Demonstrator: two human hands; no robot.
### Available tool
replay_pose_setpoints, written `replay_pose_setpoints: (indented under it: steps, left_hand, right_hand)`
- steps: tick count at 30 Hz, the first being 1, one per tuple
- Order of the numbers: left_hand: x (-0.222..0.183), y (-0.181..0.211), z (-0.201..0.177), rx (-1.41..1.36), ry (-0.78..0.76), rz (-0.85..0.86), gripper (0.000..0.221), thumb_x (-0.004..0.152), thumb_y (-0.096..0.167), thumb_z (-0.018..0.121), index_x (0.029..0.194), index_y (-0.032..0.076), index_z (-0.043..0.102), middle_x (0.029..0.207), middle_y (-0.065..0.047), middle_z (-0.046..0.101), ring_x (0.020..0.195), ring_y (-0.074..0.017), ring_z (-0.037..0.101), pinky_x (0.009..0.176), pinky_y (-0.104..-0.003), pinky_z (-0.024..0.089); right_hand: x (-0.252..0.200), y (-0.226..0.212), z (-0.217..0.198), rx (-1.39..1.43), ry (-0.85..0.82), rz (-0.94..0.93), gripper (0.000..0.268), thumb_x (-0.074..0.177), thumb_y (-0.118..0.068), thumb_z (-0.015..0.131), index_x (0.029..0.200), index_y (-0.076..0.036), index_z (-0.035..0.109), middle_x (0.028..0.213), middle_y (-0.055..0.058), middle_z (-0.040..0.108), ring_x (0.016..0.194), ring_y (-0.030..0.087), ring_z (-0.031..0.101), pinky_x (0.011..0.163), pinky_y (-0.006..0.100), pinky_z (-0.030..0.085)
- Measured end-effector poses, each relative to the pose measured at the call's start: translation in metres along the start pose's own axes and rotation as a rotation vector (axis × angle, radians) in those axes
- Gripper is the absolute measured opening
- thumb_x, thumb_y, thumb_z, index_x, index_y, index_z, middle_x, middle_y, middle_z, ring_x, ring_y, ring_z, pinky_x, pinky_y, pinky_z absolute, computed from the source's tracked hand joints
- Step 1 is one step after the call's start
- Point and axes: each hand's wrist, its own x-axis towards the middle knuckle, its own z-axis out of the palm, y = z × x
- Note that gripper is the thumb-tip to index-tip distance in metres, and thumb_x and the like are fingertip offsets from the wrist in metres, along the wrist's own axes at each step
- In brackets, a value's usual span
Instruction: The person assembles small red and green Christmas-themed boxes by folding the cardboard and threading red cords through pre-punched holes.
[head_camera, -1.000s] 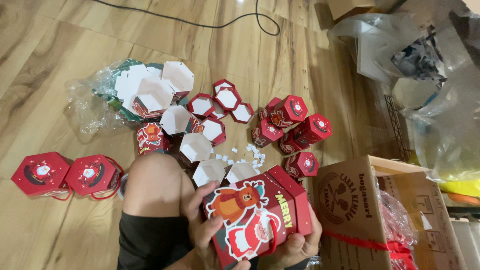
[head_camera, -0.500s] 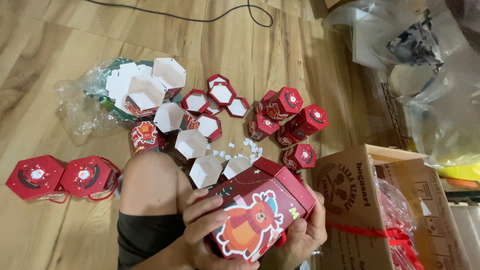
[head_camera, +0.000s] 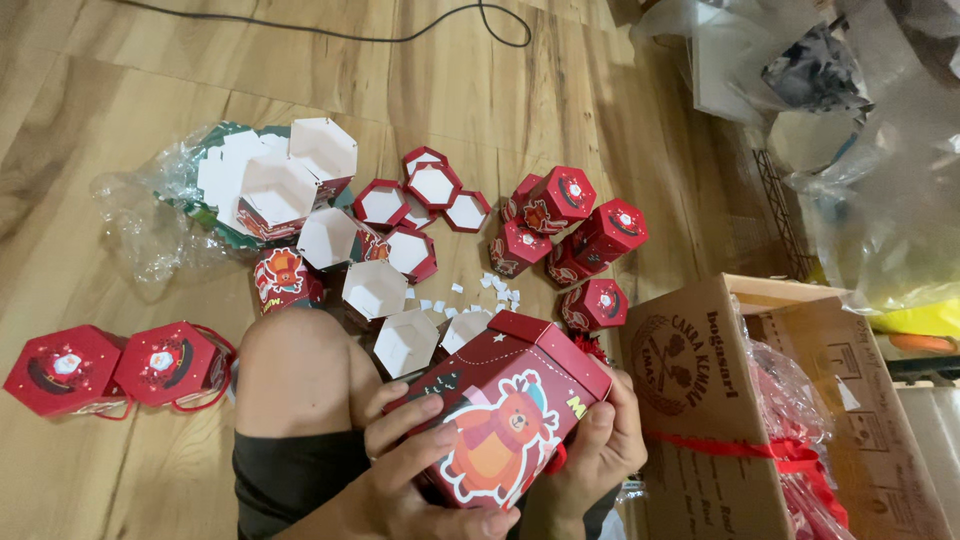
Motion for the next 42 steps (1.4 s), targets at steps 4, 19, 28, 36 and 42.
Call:
replay_pose_setpoints:
  steps: [4, 19, 28, 36, 42]
  left_hand:
    - [0.001, 0.006, 0.012, -0.002, 0.084, -0.007, 0.02, 0.094, 0.056, 0.055, 0.114, 0.051, 0.052, 0.12, 0.003, 0.045, 0.113, -0.0209, 0.051, 0.1, -0.045, 0.043]
    - [0.037, -0.006, 0.017, -0.94, 0.191, -1.231, 0.08, 0.075, 0.038, 0.062, 0.145, 0.005, 0.04, 0.13, -0.018, 0.055, 0.114, -0.0259, 0.058, 0.094, -0.04, 0.049]
    - [0.046, -0.005, 0.024, -1.052, 0.425, -1.703, 0.066, 0.078, 0.022, 0.05, 0.142, 0.01, 0.046, 0.126, -0.02, 0.063, 0.112, -0.0304, 0.062, 0.092, -0.044, 0.052]
    - [0.033, -0.017, 0.027, -0.989, 0.642, -1.967, 0.048, 0.08, 0.025, 0.054, 0.126, 0.009, 0.056, 0.116, -0.02, 0.067, 0.101, -0.0323, 0.064, 0.087, -0.043, 0.051]
    - [-0.002, -0.035, 0.035, -1.326, 0.6, -1.937, 0.046, 0.088, 0.039, 0.059, 0.125, 0.012, 0.062, 0.11, -0.021, 0.069, 0.097, -0.0353, 0.068, 0.081, -0.05, 0.057]
  right_hand:
    - [-0.002, -0.002, -0.005, -0.15, -0.015, -0.071, 0.044, 0.098, -0.039, 0.048, 0.104, 0.002, 0.063, 0.091, 0.009, 0.06, 0.084, 0.017, 0.056, 0.079, 0.028, 0.044]
    - [0.041, 0.03, -0.023, 0.151, -0.781, -0.244, 0.09, 0.085, -0.071, 0.058, 0.145, -0.007, 0.037, 0.154, 0.029, 0.033, 0.147, 0.042, 0.036, 0.124, 0.055, 0.031]
    - [0.03, 0.031, -0.015, 0.111, -0.729, -0.205, 0.072, 0.094, -0.054, 0.056, 0.141, -0.002, 0.043, 0.147, 0.033, 0.041, 0.14, 0.043, 0.046, 0.119, 0.051, 0.038]
    - [0.006, 0.043, -0.01, -0.101, -0.568, -0.143, 0.064, 0.088, -0.045, 0.061, 0.129, 0.004, 0.055, 0.13, 0.025, 0.06, 0.118, 0.029, 0.064, 0.096, 0.034, 0.055]
    - [0.031, 0.063, -0.012, 0.159, -0.748, -0.317, 0.075, 0.074, -0.051, 0.074, 0.122, 0.005, 0.06, 0.124, 0.031, 0.063, 0.115, 0.048, 0.061, 0.094, 0.059, 0.046]
